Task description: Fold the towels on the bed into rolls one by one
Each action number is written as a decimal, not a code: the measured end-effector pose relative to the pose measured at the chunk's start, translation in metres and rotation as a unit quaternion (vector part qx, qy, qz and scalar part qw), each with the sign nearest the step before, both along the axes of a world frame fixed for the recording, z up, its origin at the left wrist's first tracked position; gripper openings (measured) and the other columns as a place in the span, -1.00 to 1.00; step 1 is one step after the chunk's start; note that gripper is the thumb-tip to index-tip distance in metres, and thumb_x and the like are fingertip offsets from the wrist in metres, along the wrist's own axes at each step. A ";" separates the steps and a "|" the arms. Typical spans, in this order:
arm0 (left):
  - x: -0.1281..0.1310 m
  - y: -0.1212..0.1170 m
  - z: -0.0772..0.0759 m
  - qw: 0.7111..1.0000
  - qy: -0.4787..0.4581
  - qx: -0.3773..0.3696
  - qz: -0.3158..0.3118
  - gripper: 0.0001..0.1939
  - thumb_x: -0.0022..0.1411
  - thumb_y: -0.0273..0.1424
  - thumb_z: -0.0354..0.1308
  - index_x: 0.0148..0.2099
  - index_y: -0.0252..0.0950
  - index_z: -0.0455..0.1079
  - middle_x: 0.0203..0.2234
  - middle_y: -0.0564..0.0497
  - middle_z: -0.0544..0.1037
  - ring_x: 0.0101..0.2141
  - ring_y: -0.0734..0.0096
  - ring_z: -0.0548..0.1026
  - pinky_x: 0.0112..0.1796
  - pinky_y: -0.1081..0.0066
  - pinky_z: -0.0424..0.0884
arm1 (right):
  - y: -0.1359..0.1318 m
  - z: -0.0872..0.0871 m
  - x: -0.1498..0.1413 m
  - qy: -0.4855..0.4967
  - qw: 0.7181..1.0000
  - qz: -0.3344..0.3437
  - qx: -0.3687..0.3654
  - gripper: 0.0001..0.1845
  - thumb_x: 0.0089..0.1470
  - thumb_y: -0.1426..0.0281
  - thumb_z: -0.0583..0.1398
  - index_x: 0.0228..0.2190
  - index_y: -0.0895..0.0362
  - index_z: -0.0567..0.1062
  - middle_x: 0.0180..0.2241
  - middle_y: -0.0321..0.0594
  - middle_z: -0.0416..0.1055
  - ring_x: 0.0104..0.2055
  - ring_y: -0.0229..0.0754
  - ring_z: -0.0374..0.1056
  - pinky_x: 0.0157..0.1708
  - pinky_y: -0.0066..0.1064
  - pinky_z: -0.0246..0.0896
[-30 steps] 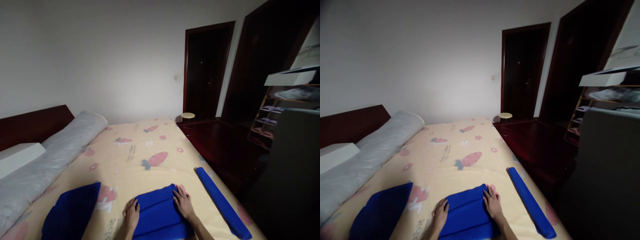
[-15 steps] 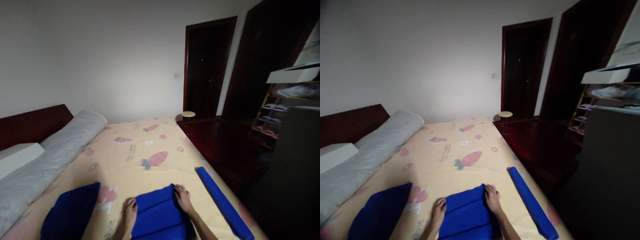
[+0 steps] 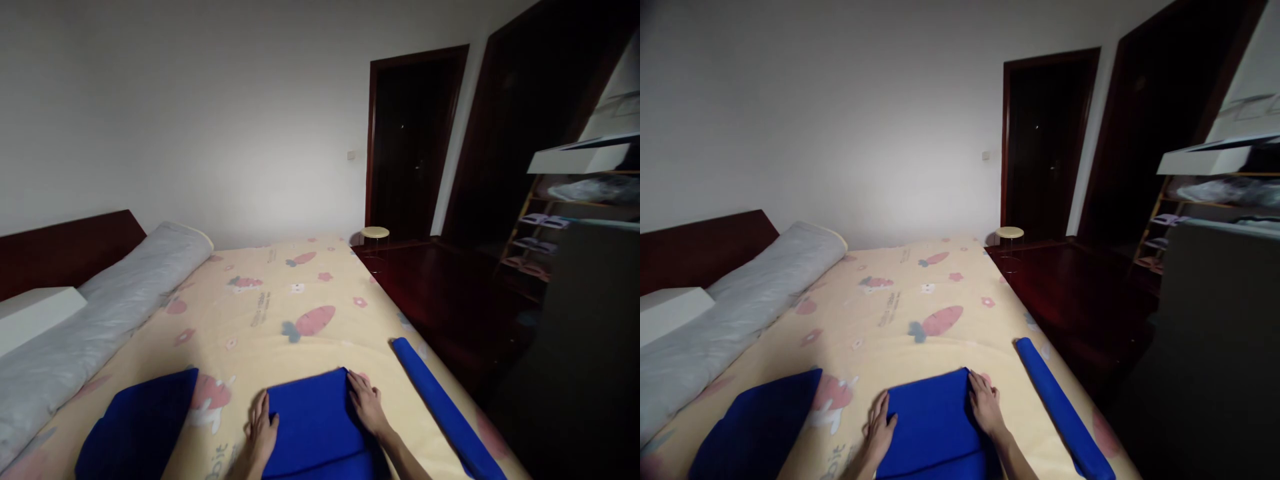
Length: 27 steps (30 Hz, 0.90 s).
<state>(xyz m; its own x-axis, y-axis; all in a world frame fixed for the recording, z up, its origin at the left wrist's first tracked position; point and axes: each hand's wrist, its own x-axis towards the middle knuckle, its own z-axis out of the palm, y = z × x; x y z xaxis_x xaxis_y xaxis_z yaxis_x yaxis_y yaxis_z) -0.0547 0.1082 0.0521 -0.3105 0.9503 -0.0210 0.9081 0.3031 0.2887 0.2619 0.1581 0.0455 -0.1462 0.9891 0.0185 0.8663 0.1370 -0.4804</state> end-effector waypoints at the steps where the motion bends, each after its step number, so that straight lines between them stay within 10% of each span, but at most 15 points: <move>1: 0.001 -0.002 0.001 1.000 0.011 -0.014 -0.002 -0.41 0.27 -0.40 -0.15 0.35 -0.24 0.02 0.35 -0.07 0.04 0.30 0.23 0.05 0.14 0.03 0.19 | -0.001 0.000 0.000 -0.010 1.000 0.003 -0.008 -0.40 0.19 0.32 -0.12 0.25 0.03 0.17 0.32 -0.16 0.05 0.33 -0.01 -0.05 0.19 0.05 -0.06; 8: 0.039 -0.014 0.008 0.990 0.106 0.068 -0.061 -0.42 0.31 -0.43 -0.27 0.37 -0.22 -0.09 0.36 -0.03 -0.04 0.34 0.30 -0.10 0.26 0.06 -0.08 | -0.016 0.012 -0.038 -0.011 0.997 0.073 0.000 -0.36 0.22 0.33 -0.15 0.31 0.06 -0.03 0.37 -0.18 -0.16 0.39 -0.08 -0.26 0.29 0.00 -0.28; 15: 0.088 -0.013 0.012 0.979 0.015 -0.081 -0.184 -0.41 0.32 -0.36 -0.31 0.38 -0.20 -0.16 0.37 0.09 -0.12 0.34 0.38 -0.14 0.30 0.16 -0.14 | -0.031 0.013 -0.089 0.023 0.979 0.201 -0.038 -0.38 0.22 0.32 -0.09 0.30 0.05 0.04 0.35 -0.19 -0.10 0.38 -0.14 -0.21 0.31 -0.12 -0.27; 22: 0.027 -0.019 0.016 0.990 0.066 -0.092 -0.089 -0.40 0.35 -0.17 -0.32 0.38 -0.17 -0.22 0.37 0.04 -0.17 0.34 0.33 -0.16 0.28 0.03 -0.16 | -0.013 -0.002 -0.011 -0.063 0.998 0.004 -0.017 -0.37 0.26 0.16 -0.14 0.28 0.12 0.09 0.33 -0.13 -0.09 0.38 -0.02 -0.21 0.30 0.06 -0.32; 27: 0.016 -0.022 0.014 0.991 0.087 0.057 -0.079 -0.47 0.35 -0.34 -0.27 0.33 -0.03 0.01 0.33 0.07 0.06 0.32 0.29 -0.02 0.26 0.01 -0.09 | -0.014 0.001 0.021 -0.074 0.996 -0.043 0.021 -0.42 0.26 0.27 -0.14 0.26 0.08 0.14 0.32 -0.14 -0.04 0.36 -0.02 -0.15 0.28 0.07 -0.22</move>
